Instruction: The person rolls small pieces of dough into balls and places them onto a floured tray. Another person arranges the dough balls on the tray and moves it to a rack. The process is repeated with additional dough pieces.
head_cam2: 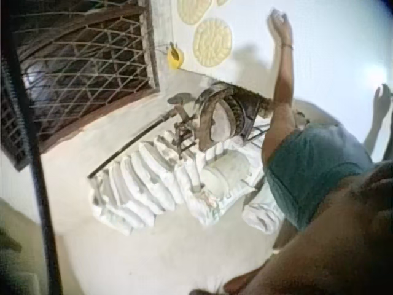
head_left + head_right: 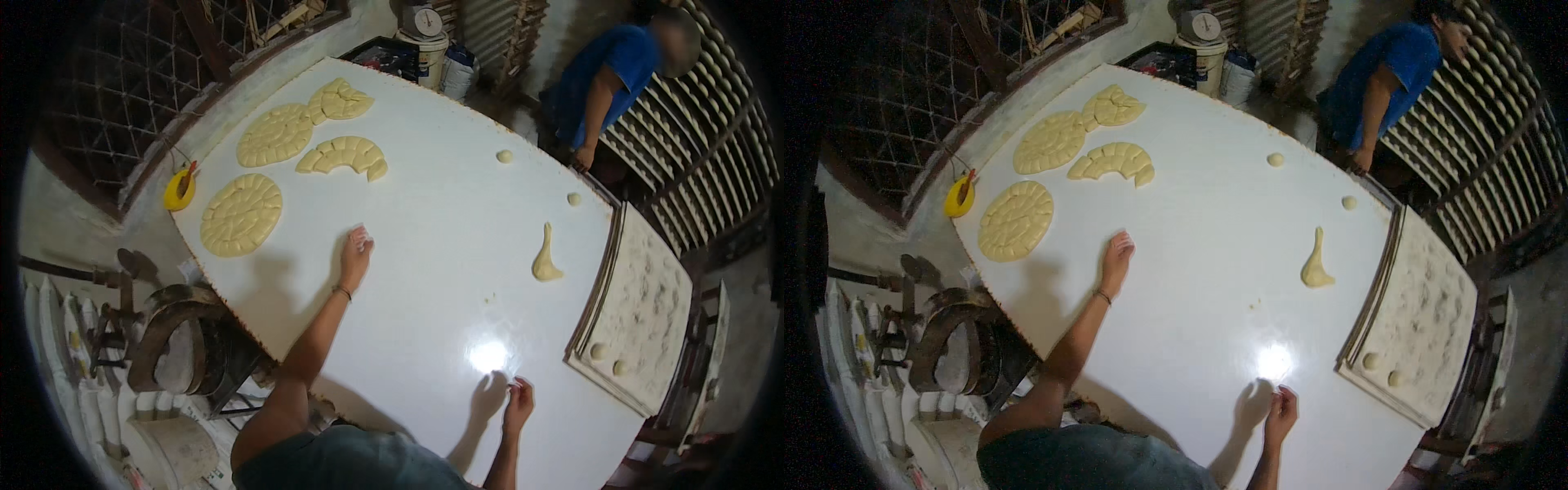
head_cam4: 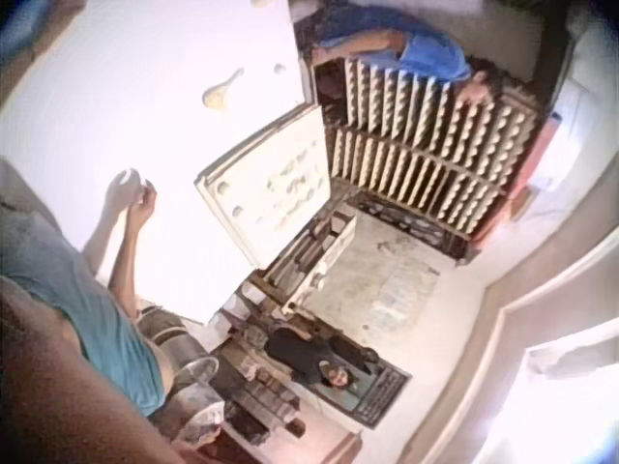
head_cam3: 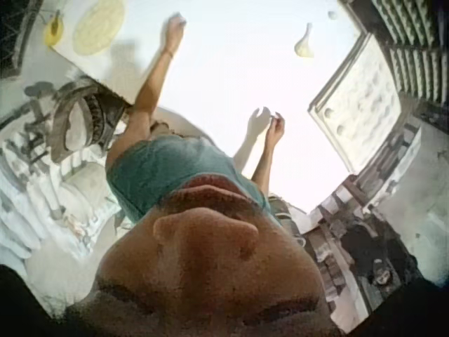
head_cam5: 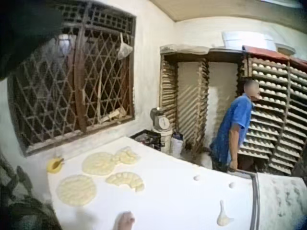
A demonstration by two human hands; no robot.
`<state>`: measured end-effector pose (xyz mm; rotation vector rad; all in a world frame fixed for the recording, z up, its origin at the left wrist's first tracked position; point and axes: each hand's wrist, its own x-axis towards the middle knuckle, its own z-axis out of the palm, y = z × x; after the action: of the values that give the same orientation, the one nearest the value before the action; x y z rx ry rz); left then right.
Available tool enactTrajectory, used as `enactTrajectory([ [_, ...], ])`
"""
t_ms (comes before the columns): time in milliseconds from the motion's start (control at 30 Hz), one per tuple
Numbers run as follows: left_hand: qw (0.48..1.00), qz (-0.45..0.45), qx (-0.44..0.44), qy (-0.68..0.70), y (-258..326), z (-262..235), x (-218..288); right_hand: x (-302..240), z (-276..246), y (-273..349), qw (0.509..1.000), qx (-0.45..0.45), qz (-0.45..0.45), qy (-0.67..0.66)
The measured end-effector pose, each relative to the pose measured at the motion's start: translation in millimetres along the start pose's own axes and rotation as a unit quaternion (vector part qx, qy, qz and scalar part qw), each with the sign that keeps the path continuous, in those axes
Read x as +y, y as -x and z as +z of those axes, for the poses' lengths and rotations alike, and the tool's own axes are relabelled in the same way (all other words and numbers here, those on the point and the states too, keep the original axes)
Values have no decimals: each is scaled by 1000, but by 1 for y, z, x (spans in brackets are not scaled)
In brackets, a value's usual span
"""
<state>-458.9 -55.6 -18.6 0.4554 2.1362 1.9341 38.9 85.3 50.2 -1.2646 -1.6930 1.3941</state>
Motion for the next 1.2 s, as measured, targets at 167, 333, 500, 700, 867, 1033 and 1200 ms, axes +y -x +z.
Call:
enactTrajectory([
  [167,957,138,23,-252,-173,4,39,-18,47,19,999,-9,33,38],
  [333,867,311,-104,-375,-275,7,45,-23,46,12,993,26,78,90],
  [500,682,335,-318,-567,-302,47,49,-39,54,-4,991,87,78,61],
  [700,584,357,-389,-616,-293,73,33,-49,63,10,990,82,74,86],
  [867,671,401,-538,-315,-180,91,59,-43,91,15,996,47,69,13],
  [1033,831,43,-529,168,38,128,105,-81,127,-8,997,-68,18,18],
  [1200,768,-399,-292,406,221,143,134,-86,99,30,967,-37,86,-236],
])
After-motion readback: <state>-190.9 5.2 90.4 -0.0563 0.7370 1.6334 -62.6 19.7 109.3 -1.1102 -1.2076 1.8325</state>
